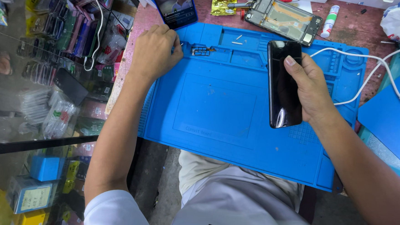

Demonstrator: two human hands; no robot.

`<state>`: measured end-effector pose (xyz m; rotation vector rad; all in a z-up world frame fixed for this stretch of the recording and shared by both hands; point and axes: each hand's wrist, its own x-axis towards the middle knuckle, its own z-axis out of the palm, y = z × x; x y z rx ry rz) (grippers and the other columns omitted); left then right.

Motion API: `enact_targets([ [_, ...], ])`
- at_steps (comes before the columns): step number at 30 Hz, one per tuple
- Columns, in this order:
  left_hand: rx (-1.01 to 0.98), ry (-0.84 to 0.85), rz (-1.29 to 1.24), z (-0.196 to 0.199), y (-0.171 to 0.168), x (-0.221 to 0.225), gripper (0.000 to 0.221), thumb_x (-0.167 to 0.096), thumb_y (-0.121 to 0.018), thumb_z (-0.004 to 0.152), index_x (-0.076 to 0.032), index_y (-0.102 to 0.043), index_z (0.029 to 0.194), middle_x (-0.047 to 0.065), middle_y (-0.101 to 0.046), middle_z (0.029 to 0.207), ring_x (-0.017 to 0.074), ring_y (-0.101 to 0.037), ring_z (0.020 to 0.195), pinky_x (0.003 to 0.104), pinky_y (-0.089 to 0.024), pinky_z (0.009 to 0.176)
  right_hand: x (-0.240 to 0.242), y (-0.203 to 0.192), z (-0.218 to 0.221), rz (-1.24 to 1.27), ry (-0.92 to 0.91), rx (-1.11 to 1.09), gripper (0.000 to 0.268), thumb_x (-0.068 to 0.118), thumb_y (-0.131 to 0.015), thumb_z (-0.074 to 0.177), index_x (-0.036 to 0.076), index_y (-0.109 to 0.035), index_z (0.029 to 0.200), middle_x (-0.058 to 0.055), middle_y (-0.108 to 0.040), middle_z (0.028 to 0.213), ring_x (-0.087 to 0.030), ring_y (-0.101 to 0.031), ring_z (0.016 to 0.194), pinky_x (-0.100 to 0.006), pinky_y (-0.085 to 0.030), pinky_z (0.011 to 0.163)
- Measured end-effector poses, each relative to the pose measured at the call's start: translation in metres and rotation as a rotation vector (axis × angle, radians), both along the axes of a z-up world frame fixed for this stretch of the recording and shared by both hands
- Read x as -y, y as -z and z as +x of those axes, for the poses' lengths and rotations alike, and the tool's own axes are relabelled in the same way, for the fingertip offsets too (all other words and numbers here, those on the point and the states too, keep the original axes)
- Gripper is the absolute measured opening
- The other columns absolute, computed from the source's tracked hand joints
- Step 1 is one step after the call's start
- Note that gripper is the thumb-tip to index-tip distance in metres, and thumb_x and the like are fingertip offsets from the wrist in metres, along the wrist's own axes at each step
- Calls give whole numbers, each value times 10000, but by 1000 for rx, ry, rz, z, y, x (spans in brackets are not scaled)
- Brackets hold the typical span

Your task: The person disassembles a mobile phone by prying off the back cover, removing screws from the internal components with a screwdriver, and lifting out a circuit board.

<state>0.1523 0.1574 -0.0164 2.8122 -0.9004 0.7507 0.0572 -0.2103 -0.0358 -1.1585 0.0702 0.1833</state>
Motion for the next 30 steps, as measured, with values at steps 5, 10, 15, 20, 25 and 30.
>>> enact_targets([
  [5,-89,-28,-63,-7,-7,2,94,-93,-719,904,-52,-643,865,125,-670,820,331,-679,821,456,-540,705,0,0,0,-29,4,-11,223,259,-617,1088,93,-595,1234,7,-669,1016,-50,-652,817,-235,-574,697],
  [10,-456,-47,-518,-14,-13,24,124,-108,-701,952,-28,-616,995,123,-723,907,273,-717,825,387,-561,733,-1,0,0,6,-2,-2,219,245,-615,1083,93,-592,1240,0,-677,1030,-66,-665,832,-245,-583,712],
  [15,-409,307,-739,-15,-4,96,123,-49,-608,1036,-32,-661,1146,106,-722,1092,204,-708,998,338,-568,881,-1,-6,0,134,5,1,247,204,-633,1057,89,-600,1273,-10,-681,1069,-88,-678,887,-260,-587,763],
  [20,-741,497,-973,-22,0,154,232,-80,-602,1055,-23,-671,1269,30,-653,1025,114,-632,884,276,-556,802,11,-4,5,59,51,75,295,164,-665,1038,108,-567,1311,-7,-665,1137,-89,-653,969,-280,-576,830],
  [25,-921,570,-1287,-26,7,164,284,-116,-606,1079,-26,-656,1343,8,-637,1028,81,-608,855,247,-537,791,2,-6,8,68,110,45,294,210,-650,1014,109,-583,1282,-1,-678,1141,-90,-660,1000,-279,-570,880],
  [30,-1090,477,-1502,-38,13,159,231,-90,-683,990,-41,-664,1215,23,-706,957,90,-641,774,255,-545,735,6,-2,8,102,93,14,310,319,-632,1049,89,-587,1251,-19,-666,1097,-112,-649,963,-300,-554,819],
])
